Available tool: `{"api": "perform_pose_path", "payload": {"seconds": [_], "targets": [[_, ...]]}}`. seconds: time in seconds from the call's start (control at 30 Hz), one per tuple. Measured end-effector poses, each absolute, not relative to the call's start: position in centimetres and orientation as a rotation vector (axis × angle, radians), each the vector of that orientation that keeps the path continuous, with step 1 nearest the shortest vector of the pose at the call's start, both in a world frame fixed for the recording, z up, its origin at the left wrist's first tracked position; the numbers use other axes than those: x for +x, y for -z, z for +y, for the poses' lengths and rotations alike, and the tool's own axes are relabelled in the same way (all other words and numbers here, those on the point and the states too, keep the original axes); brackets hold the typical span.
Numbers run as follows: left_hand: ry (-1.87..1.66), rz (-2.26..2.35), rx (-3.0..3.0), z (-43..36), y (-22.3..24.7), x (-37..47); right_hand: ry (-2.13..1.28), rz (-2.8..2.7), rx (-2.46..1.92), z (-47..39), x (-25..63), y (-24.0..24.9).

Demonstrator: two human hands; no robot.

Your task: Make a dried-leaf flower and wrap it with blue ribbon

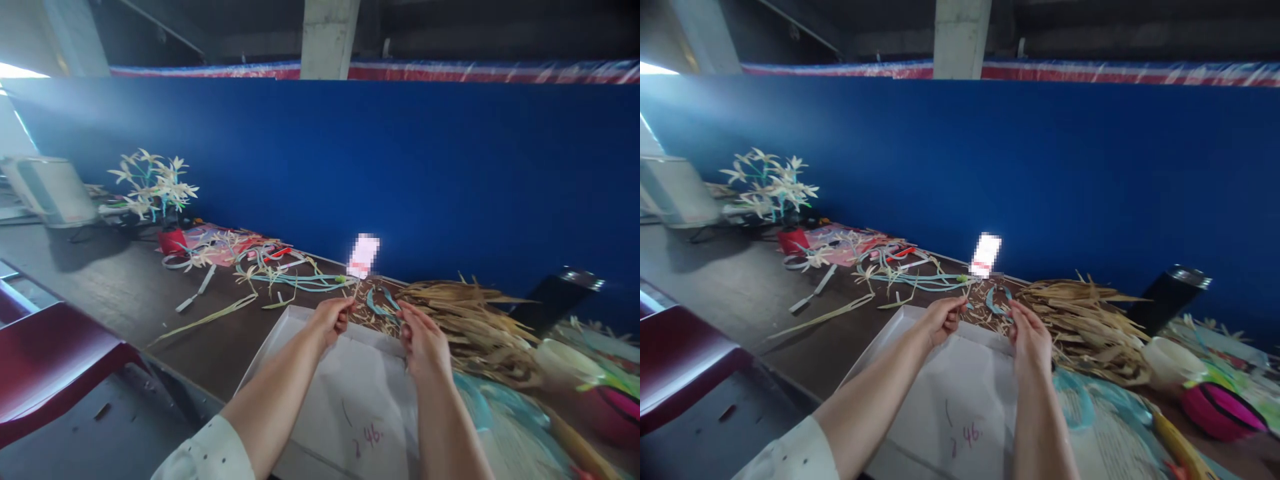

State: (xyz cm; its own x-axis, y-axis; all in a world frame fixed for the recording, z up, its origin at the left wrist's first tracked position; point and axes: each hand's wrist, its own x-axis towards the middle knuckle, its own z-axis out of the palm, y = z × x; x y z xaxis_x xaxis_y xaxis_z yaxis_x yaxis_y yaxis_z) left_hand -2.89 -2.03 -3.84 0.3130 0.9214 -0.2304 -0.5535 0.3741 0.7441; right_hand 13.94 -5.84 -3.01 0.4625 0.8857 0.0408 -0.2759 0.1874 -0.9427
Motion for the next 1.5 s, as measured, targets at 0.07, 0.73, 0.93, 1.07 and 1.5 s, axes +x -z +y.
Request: {"api": "perform_pose_path", "payload": {"seconds": [0.07,0.73,0.93,1.07,1.5], "targets": [[-0.952,0.702,0.733,-2.5,3.8,-2.7,-1.074,-0.83,-1.133,-5.9,13.0,3.3],[-0.792,0.832,1.475,-3.6,3.3,-2.6,-1.358,-0.864,-0.984,-6.1,13.1,3.8],[-0.803,0.892,1.677,-3.5,3.6,-2.8,-1.272,-0.874,-1.028,-6.1,13.1,3.9],[-0.804,0.92,1.772,-3.7,3.5,-2.9,-1.235,-0.865,-1.056,-6.2,13.0,3.5],[-0.882,0.932,1.859,-3.9,3.2,-2.6,-1.175,-0.828,-1.101,-6.1,12.6,3.5]]}}
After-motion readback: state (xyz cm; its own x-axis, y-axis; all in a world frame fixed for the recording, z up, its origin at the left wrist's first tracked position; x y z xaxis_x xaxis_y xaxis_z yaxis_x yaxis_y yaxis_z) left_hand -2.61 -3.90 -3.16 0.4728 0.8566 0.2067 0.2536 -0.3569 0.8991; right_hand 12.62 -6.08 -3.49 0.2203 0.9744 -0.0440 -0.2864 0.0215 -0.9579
